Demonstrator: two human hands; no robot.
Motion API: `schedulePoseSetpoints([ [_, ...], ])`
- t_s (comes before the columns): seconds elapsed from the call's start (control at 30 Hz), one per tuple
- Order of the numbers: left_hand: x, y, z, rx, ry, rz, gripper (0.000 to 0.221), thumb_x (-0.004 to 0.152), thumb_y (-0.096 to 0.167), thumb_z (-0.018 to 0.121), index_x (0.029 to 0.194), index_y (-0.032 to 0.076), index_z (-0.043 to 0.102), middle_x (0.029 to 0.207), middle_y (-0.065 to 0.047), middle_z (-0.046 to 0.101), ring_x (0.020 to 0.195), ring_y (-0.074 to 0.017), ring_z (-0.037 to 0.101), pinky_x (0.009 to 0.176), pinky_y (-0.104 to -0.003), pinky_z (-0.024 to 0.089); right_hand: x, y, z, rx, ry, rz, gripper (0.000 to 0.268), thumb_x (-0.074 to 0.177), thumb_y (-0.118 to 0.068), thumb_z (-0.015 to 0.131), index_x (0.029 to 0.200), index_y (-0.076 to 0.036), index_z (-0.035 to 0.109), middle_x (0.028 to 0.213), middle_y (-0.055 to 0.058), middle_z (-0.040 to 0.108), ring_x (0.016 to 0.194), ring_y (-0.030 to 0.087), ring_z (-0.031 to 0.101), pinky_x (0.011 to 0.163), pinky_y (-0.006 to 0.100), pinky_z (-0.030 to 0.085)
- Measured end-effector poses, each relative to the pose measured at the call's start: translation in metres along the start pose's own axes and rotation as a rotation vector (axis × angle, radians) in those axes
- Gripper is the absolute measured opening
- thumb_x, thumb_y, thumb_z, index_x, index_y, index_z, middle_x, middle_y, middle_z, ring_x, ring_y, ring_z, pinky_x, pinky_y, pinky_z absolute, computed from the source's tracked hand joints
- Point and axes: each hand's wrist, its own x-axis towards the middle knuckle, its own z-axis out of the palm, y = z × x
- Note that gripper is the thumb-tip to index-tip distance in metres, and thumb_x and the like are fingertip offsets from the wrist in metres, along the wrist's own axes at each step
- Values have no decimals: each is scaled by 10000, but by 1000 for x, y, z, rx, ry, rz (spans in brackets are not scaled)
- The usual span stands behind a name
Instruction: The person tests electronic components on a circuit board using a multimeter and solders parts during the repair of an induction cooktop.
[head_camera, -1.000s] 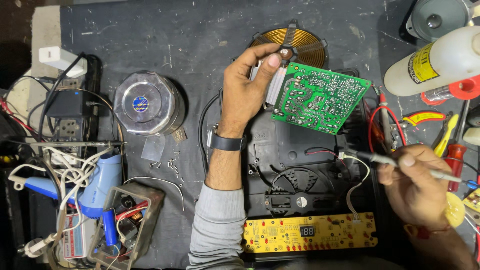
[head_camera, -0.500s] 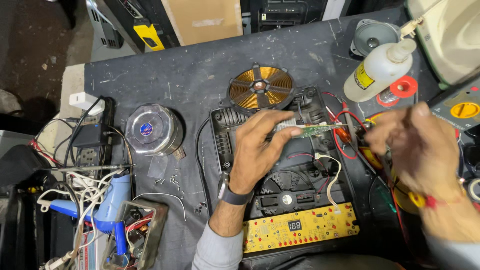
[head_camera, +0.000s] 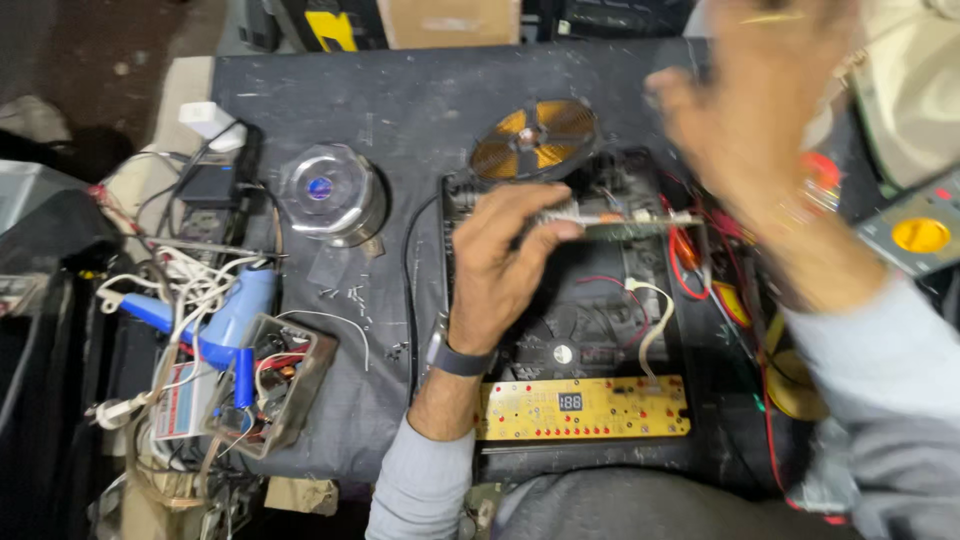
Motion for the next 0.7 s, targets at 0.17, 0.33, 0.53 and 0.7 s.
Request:
schedulePoseSetpoints([
  [0.17, -23, 18, 5, 13, -225, 165, 184, 937, 139, 781, 1085, 55, 709, 1096, -53, 733, 1053, -236, 685, 980, -377, 465, -5, 42, -66, 726, -477, 341, 378, 1180, -378, 576, 1232, -9, 638, 860, 148, 652, 660, 262, 621, 567, 381, 462],
  [0.33, -43, 24, 14, 58, -133, 163, 188, 920, 159, 786, 1069, 75, 709, 1102, -34, 725, 1073, -219, 683, 1036, -406, 460, -5, 50, 118, 854, -1049, 353, 451, 1043, -475, 570, 1169, -76, 737, 983, 112, 742, 894, 256, 675, 778, 427, 510],
  [0.53, -51, 35, 14, 158, -119, 193, 187, 884, 163, 793, 1031, 82, 713, 1093, -49, 735, 1075, -230, 691, 1027, -418, 466, -33, -34, 215, 1099, -1185, 377, 542, 896, -345, 785, 1255, 39, 652, 1139, 159, 723, 1073, 237, 659, 937, 341, 500],
  [0.7, -44, 42, 19, 131, 123, 139, 184, 955, 153, 790, 1089, 73, 693, 1138, -76, 733, 968, -209, 712, 827, -313, 556, -18, -29, 182, 1429, -1042, 514, 466, 883, -123, 780, 1317, -28, 638, 1060, 93, 708, 890, 156, 645, 649, 283, 499],
])
